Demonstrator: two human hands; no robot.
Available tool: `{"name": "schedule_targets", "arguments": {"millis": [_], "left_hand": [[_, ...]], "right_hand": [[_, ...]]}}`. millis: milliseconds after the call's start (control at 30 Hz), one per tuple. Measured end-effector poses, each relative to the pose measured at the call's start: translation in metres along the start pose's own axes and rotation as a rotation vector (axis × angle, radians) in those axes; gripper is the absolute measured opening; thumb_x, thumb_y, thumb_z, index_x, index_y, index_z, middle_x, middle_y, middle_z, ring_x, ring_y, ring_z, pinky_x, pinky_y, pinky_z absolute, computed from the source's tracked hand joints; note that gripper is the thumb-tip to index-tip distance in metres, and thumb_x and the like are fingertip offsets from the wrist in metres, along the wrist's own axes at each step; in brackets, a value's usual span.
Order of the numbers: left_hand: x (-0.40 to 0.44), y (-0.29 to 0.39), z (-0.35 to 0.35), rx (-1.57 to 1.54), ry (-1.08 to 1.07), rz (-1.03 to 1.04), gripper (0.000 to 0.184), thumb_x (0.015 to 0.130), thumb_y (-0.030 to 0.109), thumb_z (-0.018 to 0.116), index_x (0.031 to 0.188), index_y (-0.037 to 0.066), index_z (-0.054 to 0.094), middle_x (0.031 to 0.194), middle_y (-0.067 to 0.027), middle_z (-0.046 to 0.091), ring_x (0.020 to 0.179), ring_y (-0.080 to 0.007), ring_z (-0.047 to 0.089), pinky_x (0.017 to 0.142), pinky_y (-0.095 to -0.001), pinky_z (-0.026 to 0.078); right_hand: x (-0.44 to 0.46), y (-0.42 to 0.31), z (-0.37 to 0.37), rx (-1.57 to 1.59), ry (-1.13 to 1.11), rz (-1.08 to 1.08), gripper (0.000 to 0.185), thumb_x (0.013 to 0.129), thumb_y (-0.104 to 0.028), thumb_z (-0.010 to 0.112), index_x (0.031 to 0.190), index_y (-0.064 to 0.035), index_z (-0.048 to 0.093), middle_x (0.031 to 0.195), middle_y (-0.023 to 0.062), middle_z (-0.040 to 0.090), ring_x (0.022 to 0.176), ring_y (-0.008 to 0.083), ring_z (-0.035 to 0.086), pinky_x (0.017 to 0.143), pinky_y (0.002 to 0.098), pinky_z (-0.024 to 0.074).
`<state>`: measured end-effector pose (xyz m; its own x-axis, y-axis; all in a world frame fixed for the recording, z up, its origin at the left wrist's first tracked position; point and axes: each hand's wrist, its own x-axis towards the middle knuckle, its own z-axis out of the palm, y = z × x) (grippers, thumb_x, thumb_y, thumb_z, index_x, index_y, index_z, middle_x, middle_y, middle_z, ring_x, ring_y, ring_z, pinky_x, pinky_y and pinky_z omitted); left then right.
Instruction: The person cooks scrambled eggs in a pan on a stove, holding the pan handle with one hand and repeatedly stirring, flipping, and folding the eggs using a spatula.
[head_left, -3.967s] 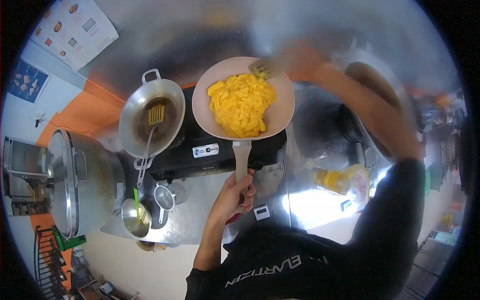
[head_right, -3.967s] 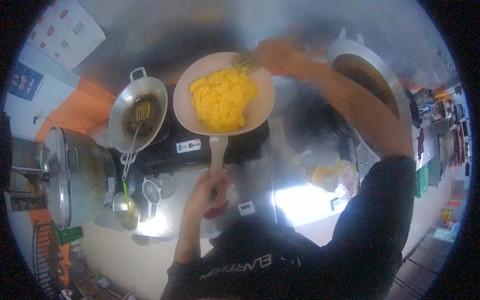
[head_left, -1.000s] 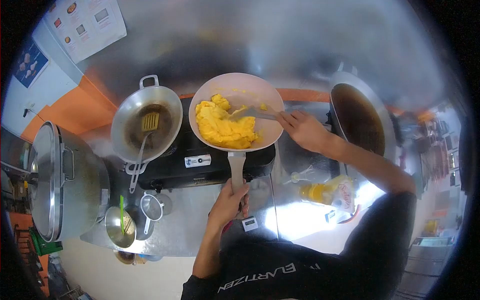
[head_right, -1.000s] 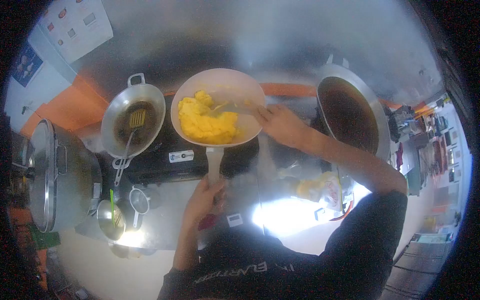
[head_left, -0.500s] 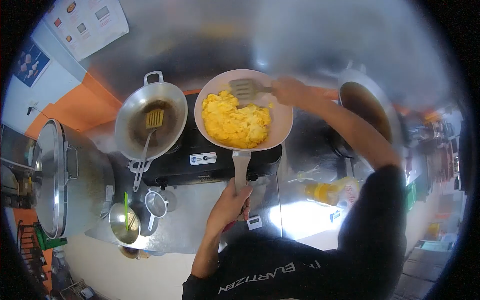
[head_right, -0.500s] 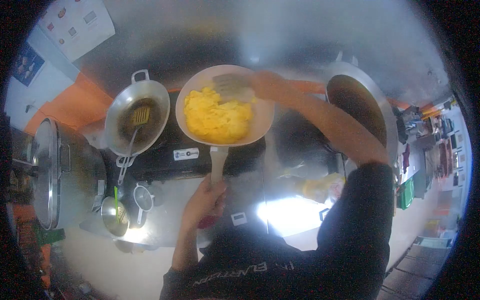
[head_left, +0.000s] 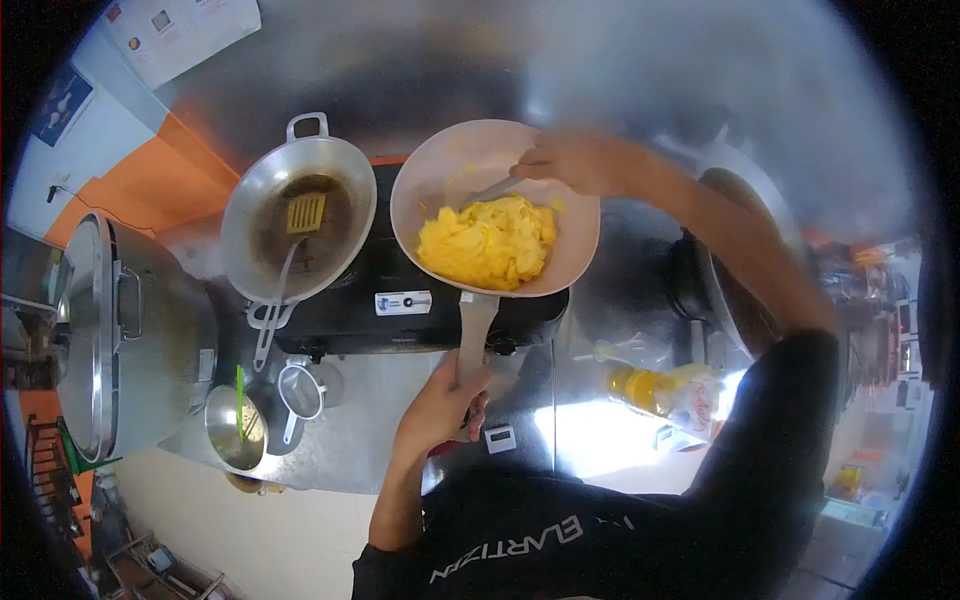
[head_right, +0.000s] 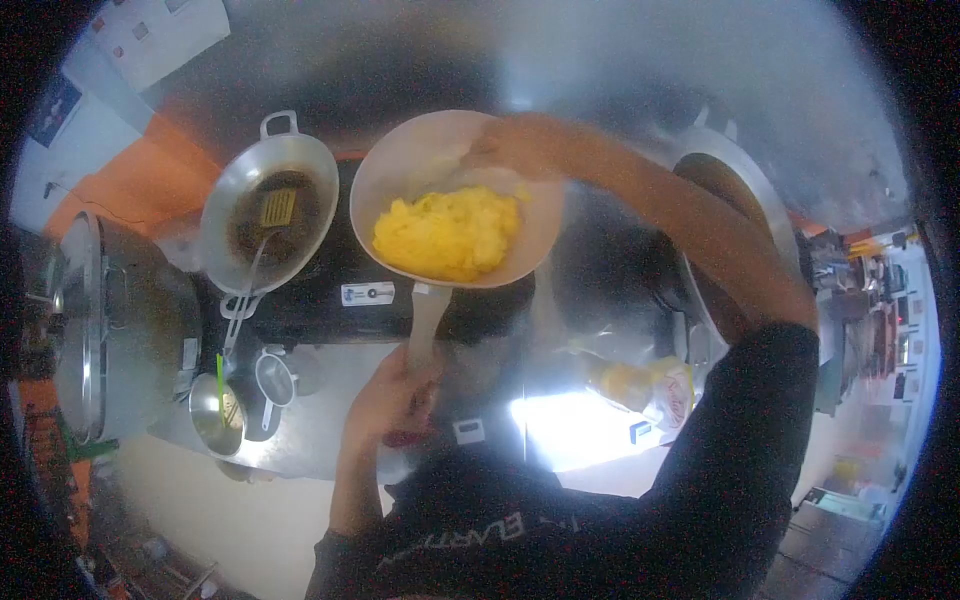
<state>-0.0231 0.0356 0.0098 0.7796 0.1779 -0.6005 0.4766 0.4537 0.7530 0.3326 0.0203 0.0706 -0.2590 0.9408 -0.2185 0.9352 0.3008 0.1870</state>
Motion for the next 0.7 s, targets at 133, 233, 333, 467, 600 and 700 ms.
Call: {"name": "schedule_targets", "arguments": {"millis": [133,233,333,467,600,700], "left_hand": [[-0.001,-0.004,-0.002,-0.07,0.004,-0.001,0.026,0.096,0.021,0.056,0.113,0.003,0.046,0.069,-0.0037,0.049,0.046,-0.0117,0.048,0.04,-0.0278,0.042],[0.002,-0.011,-0.003,-0.113,-0.006,0.01,0.027,0.096,0.021,0.056,0.114,0.004,0.046,0.069,-0.0031,0.048,0.046,-0.0112,0.047,0.04,-0.0275,0.042],[0.001,-0.009,-0.003,-0.122,-0.005,0.0,0.026,0.096,0.02,0.056,0.114,0.004,0.046,0.069,-0.0029,0.048,0.046,-0.0109,0.047,0.039,-0.0274,0.041],[-0.003,0.001,0.001,-0.046,0.022,-0.03,0.025,0.095,0.019,0.056,0.113,0.005,0.046,0.069,-0.0029,0.048,0.046,-0.0111,0.047,0.039,-0.0272,0.04],[-0.002,0.0,0.002,0.017,0.026,-0.005,0.023,0.095,0.018,0.055,0.112,0.005,0.046,0.068,-0.0033,0.048,0.045,-0.0114,0.047,0.039,-0.0271,0.04],[-0.005,0.003,0.002,-0.057,0.03,-0.018,0.022,0.095,0.017,0.055,0.111,0.005,0.046,0.068,-0.0036,0.049,0.045,-0.0116,0.047,0.039,-0.0272,0.04]], "right_hand": [[-0.065,-0.036,-0.013,-0.107,0.068,0.017,0.053,0.081,0.002,0.056,0.132,-0.009,0.054,0.13,0.0055,0.056,0.117,0.0255,0.053,0.096,0.0358,0.0462],[-0.107,-0.056,-0.019,-0.121,0.141,0.082,0.056,0.078,0.004,0.057,0.133,-0.0064,0.053,0.131,0.0047,0.053,0.114,0.0243,0.053,0.092,0.0352,0.0491],[-0.13,-0.074,-0.028,-0.077,0.008,0.167,0.06,0.075,0.005,0.059,0.134,-0.0062,0.053,0.131,0.0046,0.052,0.108,0.0248,0.053,0.088,0.0346,0.0519],[-0.123,-0.09,0.007,0.034,-0.03,0.255,0.061,0.073,0.006,0.059,0.133,-0.0053,0.054,0.129,0.0058,0.053,0.098,0.0258,0.053,0.084,0.0331,0.0536],[-0.085,-0.078,0.035,0.042,0.155,0.276,0.062,0.072,0.009,0.058,0.132,-0.0049,0.055,0.129,0.0063,0.054,0.101,0.0279,0.054,0.087,0.0361,0.0518],[-0.081,-0.055,0.021,0.098,0.202,0.248,0.064,0.07,0.012,0.058,0.132,-0.0065,0.056,0.129,0.0082,0.055,0.106,0.0287,0.055,0.09,0.0378,0.0504]]}}
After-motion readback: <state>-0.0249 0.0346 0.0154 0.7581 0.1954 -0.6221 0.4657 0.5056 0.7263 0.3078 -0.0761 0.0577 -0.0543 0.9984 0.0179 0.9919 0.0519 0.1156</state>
